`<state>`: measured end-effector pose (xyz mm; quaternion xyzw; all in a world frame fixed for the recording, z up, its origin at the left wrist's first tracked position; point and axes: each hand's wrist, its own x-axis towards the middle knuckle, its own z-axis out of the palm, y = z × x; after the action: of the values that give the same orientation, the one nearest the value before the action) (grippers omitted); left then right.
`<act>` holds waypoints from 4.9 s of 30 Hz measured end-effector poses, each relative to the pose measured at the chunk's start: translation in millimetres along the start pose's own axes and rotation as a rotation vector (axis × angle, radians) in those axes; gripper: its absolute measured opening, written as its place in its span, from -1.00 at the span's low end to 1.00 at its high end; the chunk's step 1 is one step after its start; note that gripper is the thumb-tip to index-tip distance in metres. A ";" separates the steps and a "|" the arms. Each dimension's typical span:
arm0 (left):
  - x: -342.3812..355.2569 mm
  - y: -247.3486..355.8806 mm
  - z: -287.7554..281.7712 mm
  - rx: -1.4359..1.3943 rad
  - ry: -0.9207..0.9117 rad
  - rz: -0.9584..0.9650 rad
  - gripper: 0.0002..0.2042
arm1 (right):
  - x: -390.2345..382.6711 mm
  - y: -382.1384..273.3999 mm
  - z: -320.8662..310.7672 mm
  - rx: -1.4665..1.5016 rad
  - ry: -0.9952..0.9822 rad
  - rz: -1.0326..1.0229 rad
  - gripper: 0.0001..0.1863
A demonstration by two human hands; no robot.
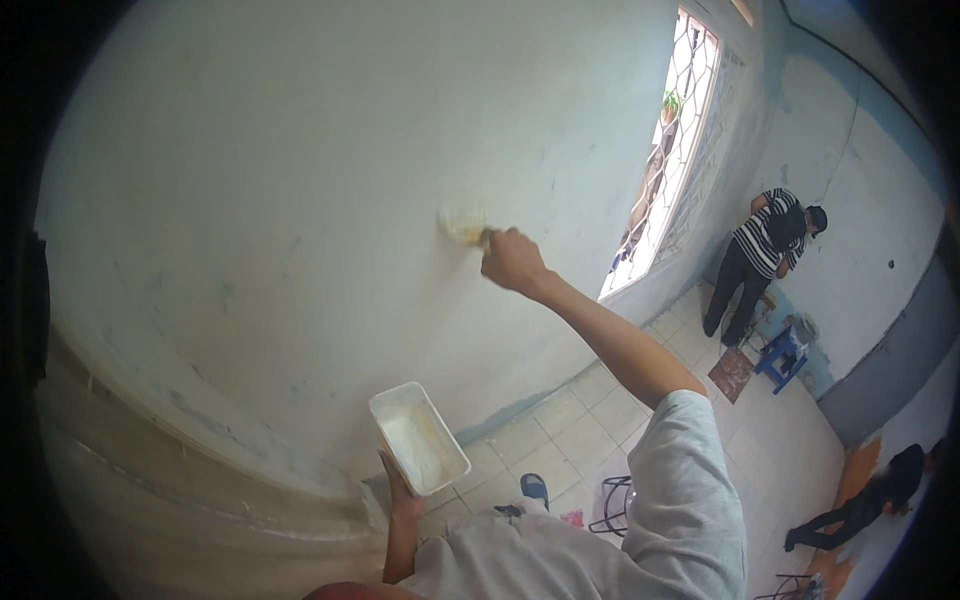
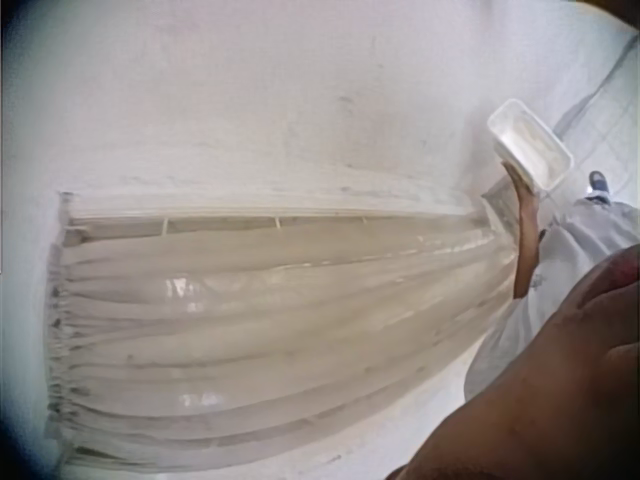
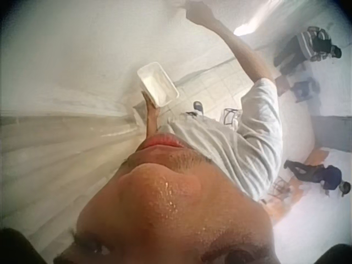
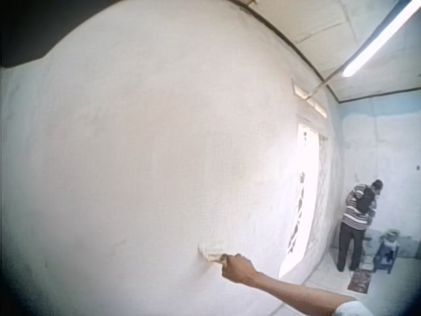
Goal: The person paints the wall using a brush, repeatedly dipping the brush into a container of white paint and applying it to the upper sections of the wall.
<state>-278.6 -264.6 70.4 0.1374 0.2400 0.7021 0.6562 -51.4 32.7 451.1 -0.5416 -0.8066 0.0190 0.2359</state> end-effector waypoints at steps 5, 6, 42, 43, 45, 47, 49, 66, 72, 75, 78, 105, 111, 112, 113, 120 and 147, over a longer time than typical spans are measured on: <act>-3.5 6.2 34.8 0.373 -0.035 0.142 -0.27 | 30.2 25.2 -26.9 -0.106 -0.150 -0.268 -0.71; -1.4 8.0 45.2 0.373 -0.048 0.153 -0.27 | 61.7 29.0 -51.0 -0.068 0.021 -0.307 -0.76; -39.0 -0.7 30.0 0.403 0.000 0.070 -0.27 | 115.7 -17.2 -111.5 0.156 0.501 -0.105 -0.63; -41.7 2.8 24.4 0.218 0.051 0.058 -0.28 | 81.7 -28.6 -57.8 0.119 0.419 -0.035 -0.60; -36.6 -6.2 10.0 0.026 0.093 0.039 -0.29 | 19.2 -5.1 40.3 0.049 0.164 -0.035 -0.51; -30.0 -20.3 -3.3 0.358 0.127 0.190 -0.29 | -30.0 23.9 115.9 -0.007 -0.144 0.023 -0.60; -37.1 -13.6 17.5 0.477 0.173 0.243 -0.29 | -63.5 53.5 163.2 0.018 -0.383 -0.018 -0.67; 6.5 -25.6 69.9 0.028 0.231 0.138 -0.29 | 63.0 -42.8 -87.7 0.150 0.605 -0.239 -0.60; 21.5 -51.2 83.9 0.237 0.322 0.283 -0.30 | -61.9 51.0 137.6 0.268 0.034 -0.097 -0.55; 23.6 -49.7 97.1 0.279 0.317 0.306 -0.27 | -115.9 99.6 192.7 0.477 -0.230 0.020 -0.59; 20.4 -53.4 92.7 0.298 0.335 0.316 -0.23 | -143.5 131.5 184.8 0.719 -0.406 0.035 -0.60; 71.0 -170.2 212.1 0.098 0.370 0.020 -0.18 | -145.2 204.8 14.3 0.737 -0.959 -0.210 -0.65; 48.3 -185.1 207.8 0.122 0.442 0.067 -0.20 | -148.3 188.5 29.5 0.592 -0.871 -0.401 -0.63; 45.7 -188.7 206.9 0.089 0.422 0.064 -0.21 | -148.4 184.8 28.0 0.498 -0.844 -0.463 -0.62; 43.6 -190.8 206.3 0.058 0.402 0.067 -0.21 | -147.2 181.1 28.7 0.498 -0.849 -0.471 -0.62; 38.2 -198.8 203.6 -0.067 0.302 0.073 -0.23 | -138.9 170.1 33.9 0.486 -0.922 -0.505 -0.66; 108.8 -197.9 189.5 0.162 0.438 0.069 -0.31 | -108.0 197.2 58.5 0.583 -0.812 -0.535 -0.79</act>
<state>-24.1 -122.9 115.2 0.0421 0.4276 0.7155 0.5509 128.3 31.9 303.8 -0.1800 -0.9032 0.3872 0.0429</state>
